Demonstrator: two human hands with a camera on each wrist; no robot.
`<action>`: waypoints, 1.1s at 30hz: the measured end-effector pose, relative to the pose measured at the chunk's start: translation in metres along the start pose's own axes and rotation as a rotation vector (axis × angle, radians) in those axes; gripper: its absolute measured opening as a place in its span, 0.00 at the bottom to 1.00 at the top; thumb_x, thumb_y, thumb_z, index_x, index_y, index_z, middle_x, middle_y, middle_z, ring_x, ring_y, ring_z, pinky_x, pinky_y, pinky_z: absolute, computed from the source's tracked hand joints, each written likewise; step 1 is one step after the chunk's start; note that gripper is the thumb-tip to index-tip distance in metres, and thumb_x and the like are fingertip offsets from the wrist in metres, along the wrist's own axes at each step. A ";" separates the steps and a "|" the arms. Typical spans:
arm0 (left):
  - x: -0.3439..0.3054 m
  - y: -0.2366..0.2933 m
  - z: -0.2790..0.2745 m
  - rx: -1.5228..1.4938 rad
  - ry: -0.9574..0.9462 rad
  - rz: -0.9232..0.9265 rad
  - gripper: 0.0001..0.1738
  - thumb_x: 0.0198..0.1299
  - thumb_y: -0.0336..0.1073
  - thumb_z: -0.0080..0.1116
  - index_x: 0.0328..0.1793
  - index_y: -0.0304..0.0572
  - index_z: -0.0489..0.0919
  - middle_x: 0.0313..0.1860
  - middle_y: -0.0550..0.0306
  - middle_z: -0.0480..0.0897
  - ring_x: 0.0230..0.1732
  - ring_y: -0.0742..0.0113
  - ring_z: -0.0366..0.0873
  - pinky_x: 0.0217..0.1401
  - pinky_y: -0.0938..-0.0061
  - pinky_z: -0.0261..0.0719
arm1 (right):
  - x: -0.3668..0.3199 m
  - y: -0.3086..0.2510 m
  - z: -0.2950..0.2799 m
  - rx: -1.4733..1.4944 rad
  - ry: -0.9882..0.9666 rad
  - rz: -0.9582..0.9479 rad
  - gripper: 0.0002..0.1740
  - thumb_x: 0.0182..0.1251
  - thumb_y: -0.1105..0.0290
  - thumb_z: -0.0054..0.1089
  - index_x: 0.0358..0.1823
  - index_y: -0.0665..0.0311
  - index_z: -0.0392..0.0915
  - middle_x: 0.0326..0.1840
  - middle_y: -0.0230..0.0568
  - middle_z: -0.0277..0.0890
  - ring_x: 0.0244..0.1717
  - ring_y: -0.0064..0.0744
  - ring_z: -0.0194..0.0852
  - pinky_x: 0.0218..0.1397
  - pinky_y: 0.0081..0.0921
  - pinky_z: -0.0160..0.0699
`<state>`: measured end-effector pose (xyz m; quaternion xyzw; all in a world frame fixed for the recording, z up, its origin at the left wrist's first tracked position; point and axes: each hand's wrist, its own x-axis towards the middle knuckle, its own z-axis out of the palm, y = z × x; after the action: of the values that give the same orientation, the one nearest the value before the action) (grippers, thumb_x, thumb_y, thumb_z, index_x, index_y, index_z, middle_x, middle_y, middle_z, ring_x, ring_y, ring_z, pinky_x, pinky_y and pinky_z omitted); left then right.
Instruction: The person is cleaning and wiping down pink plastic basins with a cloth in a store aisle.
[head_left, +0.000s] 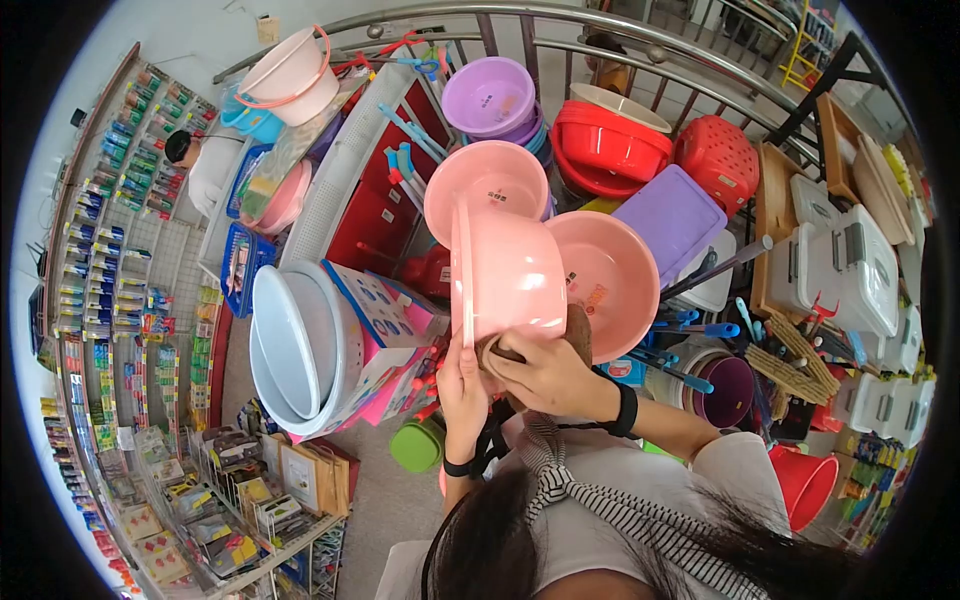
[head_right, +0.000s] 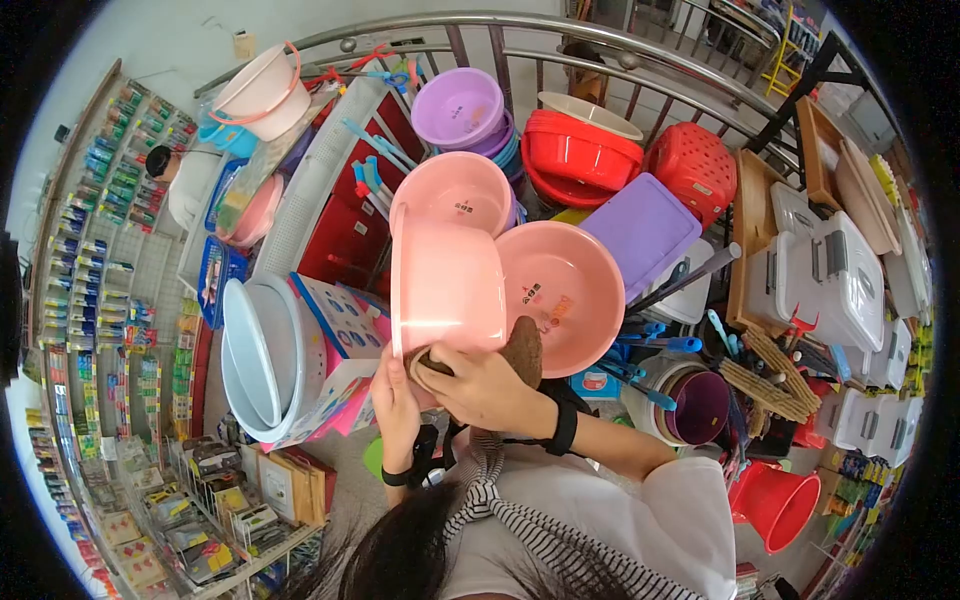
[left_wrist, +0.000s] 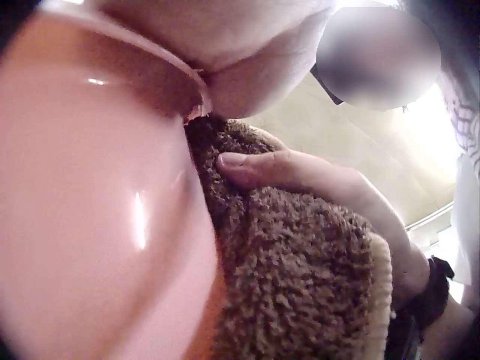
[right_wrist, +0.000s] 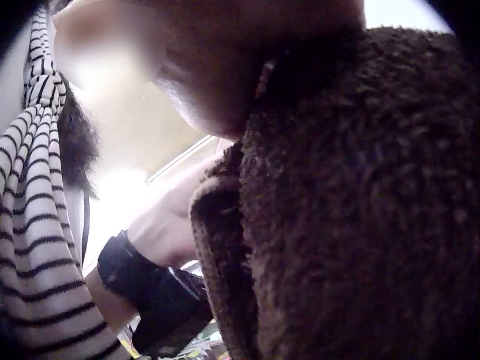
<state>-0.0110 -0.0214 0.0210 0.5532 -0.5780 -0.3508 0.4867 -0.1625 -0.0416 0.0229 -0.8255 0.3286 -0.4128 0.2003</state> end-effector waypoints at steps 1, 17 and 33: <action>-0.001 -0.005 -0.001 -0.012 0.002 -0.003 0.25 0.78 0.45 0.38 0.67 0.33 0.72 0.38 0.51 0.83 0.36 0.70 0.78 0.42 0.75 0.75 | -0.001 0.001 0.000 -0.037 -0.025 -0.035 0.17 0.56 0.73 0.60 0.49 0.63 0.77 0.41 0.39 0.70 0.31 0.33 0.78 0.26 0.32 0.77; -0.012 -0.015 -0.017 0.134 -0.124 0.005 0.25 0.62 0.31 0.64 0.64 0.33 0.75 0.37 0.50 0.84 0.32 0.73 0.77 0.39 0.76 0.78 | 0.029 0.018 -0.034 0.007 0.119 0.407 0.15 0.64 0.72 0.55 0.52 0.64 0.76 0.40 0.46 0.71 0.33 0.49 0.77 0.32 0.36 0.74; -0.017 -0.001 -0.022 0.185 -0.206 0.126 0.19 0.56 0.24 0.63 0.56 0.33 0.80 0.31 0.46 0.86 0.32 0.64 0.87 0.37 0.74 0.80 | 0.028 0.051 -0.064 0.074 0.506 0.387 0.06 0.66 0.76 0.58 0.40 0.73 0.75 0.30 0.44 0.63 0.32 0.34 0.64 0.39 0.30 0.68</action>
<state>0.0086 -0.0020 0.0232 0.5194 -0.6884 -0.3194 0.3929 -0.2214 -0.1016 0.0448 -0.6111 0.5038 -0.5707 0.2170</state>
